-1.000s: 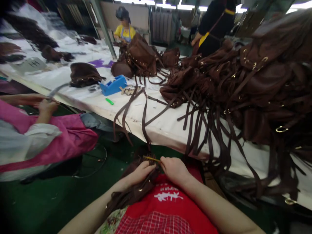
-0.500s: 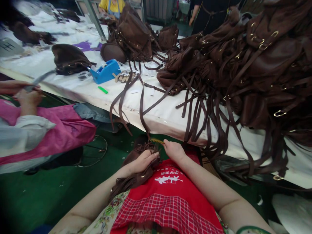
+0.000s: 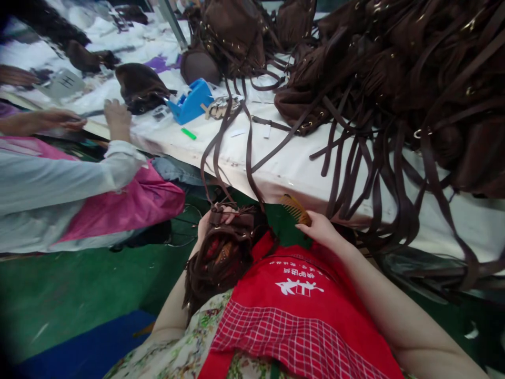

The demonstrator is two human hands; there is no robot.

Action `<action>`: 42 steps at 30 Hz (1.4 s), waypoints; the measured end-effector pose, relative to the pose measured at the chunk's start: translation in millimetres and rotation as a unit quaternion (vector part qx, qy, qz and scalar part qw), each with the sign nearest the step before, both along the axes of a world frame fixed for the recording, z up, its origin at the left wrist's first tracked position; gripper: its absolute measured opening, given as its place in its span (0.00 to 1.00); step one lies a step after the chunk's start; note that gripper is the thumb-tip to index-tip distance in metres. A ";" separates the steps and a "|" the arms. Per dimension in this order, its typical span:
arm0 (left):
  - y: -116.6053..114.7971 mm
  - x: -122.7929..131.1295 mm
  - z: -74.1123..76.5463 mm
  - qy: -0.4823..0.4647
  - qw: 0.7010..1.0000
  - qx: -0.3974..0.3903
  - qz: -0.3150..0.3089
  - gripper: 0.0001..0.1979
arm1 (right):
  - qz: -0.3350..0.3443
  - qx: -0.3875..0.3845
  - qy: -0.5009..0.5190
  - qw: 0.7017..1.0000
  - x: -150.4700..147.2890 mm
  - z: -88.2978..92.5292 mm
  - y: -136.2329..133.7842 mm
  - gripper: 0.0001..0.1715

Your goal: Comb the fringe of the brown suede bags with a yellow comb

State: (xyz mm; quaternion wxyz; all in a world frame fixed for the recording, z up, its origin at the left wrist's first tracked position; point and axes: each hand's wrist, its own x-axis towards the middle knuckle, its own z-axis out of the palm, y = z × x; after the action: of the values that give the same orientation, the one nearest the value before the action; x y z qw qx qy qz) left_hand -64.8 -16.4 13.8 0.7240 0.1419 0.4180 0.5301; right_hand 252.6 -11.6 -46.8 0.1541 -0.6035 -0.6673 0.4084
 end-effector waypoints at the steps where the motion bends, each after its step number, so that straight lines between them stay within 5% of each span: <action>1: 1.1 -6.9 1.3 -0.016 0.999 0.031 0.011 0.20 | -0.001 -0.001 0.020 1.000 -2.5 3.0 -1.0 0.21; 5: 6.9 -27.9 6.4 0.003 0.995 0.086 0.042 0.19 | 0.005 -0.004 0.048 0.999 -16.0 18.0 -3.9 0.22; 8: 15.0 -40.9 9.6 0.198 0.973 0.063 0.097 0.19 | 0.016 -0.008 0.069 0.997 -26.6 30.8 -5.8 0.22; 13: 27.0 -58.3 11.3 0.549 0.817 0.009 0.176 0.20 | 0.024 -0.012 0.099 0.995 -37.0 49.4 -9.7 0.24; 18: 36.0 -71.8 16.7 0.804 0.585 -0.021 0.104 0.29 | 0.017 -0.007 0.084 0.996 -36.9 58.9 -10.4 0.24; 20: 39.0 -79.2 20.1 0.828 0.554 -0.031 0.083 0.29 | 0.011 -0.014 0.104 0.994 -34.1 59.2 -10.0 0.24; 23: 41.5 -87.8 20.7 0.782 0.617 0.004 0.090 0.27 | -0.021 -0.037 0.119 0.992 -33.4 58.3 -11.0 0.24; 27: 39.8 -78.5 15.3 0.545 0.819 0.003 0.180 0.21 | -0.051 -0.087 0.188 0.977 -49.5 59.4 -14.9 0.26; 30: 32.2 -55.6 16.8 0.333 0.918 -0.030 0.213 0.16 | -0.034 -0.082 0.233 0.968 -67.9 59.9 -12.8 0.31; 34: 13.2 -23.2 28.3 0.129 0.969 -0.073 0.196 0.13 | -0.012 -0.003 0.222 0.975 -82.7 51.9 2.9 0.36; 38: -7.4 0.1 35.5 -0.025 0.979 -0.164 0.119 0.13 | -0.028 0.080 0.189 0.978 -90.2 35.8 17.3 0.37; 42: -21.5 11.6 28.9 -0.076 0.973 -0.184 0.112 0.12 | -0.021 -0.100 0.275 0.956 -101.0 24.9 13.2 0.34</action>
State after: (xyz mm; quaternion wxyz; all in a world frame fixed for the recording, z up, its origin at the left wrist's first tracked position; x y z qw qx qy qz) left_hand -53.2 -38.0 42.7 0.7031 -0.0825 0.4652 0.5314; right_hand 151.7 1.6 -21.9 0.2792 -0.4943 -0.5414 0.6202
